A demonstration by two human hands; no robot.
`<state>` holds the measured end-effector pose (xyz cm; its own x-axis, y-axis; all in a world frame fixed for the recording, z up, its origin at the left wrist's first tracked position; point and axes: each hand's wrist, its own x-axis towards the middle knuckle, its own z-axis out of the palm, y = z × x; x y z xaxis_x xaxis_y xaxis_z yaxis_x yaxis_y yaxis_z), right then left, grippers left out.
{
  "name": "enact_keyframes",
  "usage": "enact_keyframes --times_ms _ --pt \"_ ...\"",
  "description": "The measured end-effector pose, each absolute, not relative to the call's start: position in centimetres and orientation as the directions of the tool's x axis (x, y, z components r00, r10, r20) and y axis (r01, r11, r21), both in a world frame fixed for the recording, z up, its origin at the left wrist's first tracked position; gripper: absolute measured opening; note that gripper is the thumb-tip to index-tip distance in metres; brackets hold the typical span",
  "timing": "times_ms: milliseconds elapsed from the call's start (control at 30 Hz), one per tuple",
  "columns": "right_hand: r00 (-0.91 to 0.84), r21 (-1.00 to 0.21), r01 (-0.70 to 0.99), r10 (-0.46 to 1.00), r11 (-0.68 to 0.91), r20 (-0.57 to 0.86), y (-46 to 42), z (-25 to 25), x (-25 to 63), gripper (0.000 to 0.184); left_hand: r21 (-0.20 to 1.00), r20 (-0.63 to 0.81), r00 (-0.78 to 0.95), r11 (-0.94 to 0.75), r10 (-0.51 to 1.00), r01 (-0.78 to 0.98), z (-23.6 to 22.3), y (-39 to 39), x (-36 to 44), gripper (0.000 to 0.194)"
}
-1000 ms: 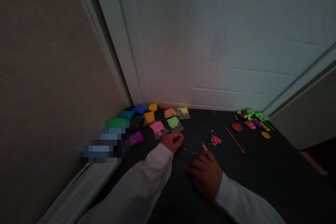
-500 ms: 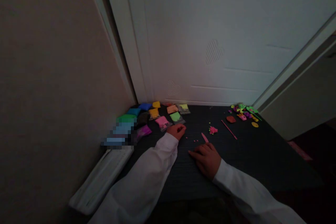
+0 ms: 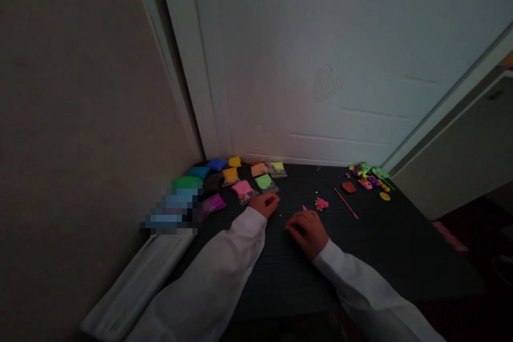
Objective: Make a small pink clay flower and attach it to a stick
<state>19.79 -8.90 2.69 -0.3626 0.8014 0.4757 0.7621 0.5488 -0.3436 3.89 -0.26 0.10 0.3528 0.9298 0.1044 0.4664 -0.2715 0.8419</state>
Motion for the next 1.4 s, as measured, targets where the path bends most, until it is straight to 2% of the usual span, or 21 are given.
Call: enact_keyframes --times_ms 167,333,533,733,900,1133,1400 --pt "-0.305 -0.344 0.761 0.771 0.550 0.558 -6.3 3.8 19.4 0.009 0.892 0.120 0.315 -0.242 0.941 0.382 0.3 -0.3 3.9 0.021" --pt "-0.294 -0.384 0.725 0.761 0.572 0.579 -5.7 3.4 19.2 0.009 0.952 0.084 0.263 -0.155 0.961 0.264 0.9 -0.4 3.7 0.017" --pt "-0.296 -0.424 0.689 0.762 0.588 0.577 -6.3 3.2 19.4 0.010 0.992 -0.118 0.302 0.101 0.946 0.072 2.0 -0.9 3.7 0.031" --pt "-0.316 -0.411 0.688 0.756 0.598 0.573 -6.2 3.2 19.6 0.013 0.944 -0.293 0.386 0.328 0.875 -0.026 2.8 -1.6 4.2 0.031" --pt "-0.328 -0.385 0.703 0.753 0.598 0.570 -6.3 3.2 19.7 0.014 0.897 -0.367 0.420 0.436 0.830 -0.077 3.0 -1.6 4.1 0.029" --pt "-0.357 -0.350 0.712 0.743 0.609 0.567 -6.4 3.3 19.8 0.019 0.853 -0.373 0.459 0.493 0.806 -0.174 2.8 -1.3 3.6 0.029" --pt "-0.412 -0.314 0.720 0.745 0.619 0.525 -6.5 3.7 20.4 0.029 0.877 -0.297 0.430 0.422 0.853 -0.230 2.5 -1.9 4.1 0.040"
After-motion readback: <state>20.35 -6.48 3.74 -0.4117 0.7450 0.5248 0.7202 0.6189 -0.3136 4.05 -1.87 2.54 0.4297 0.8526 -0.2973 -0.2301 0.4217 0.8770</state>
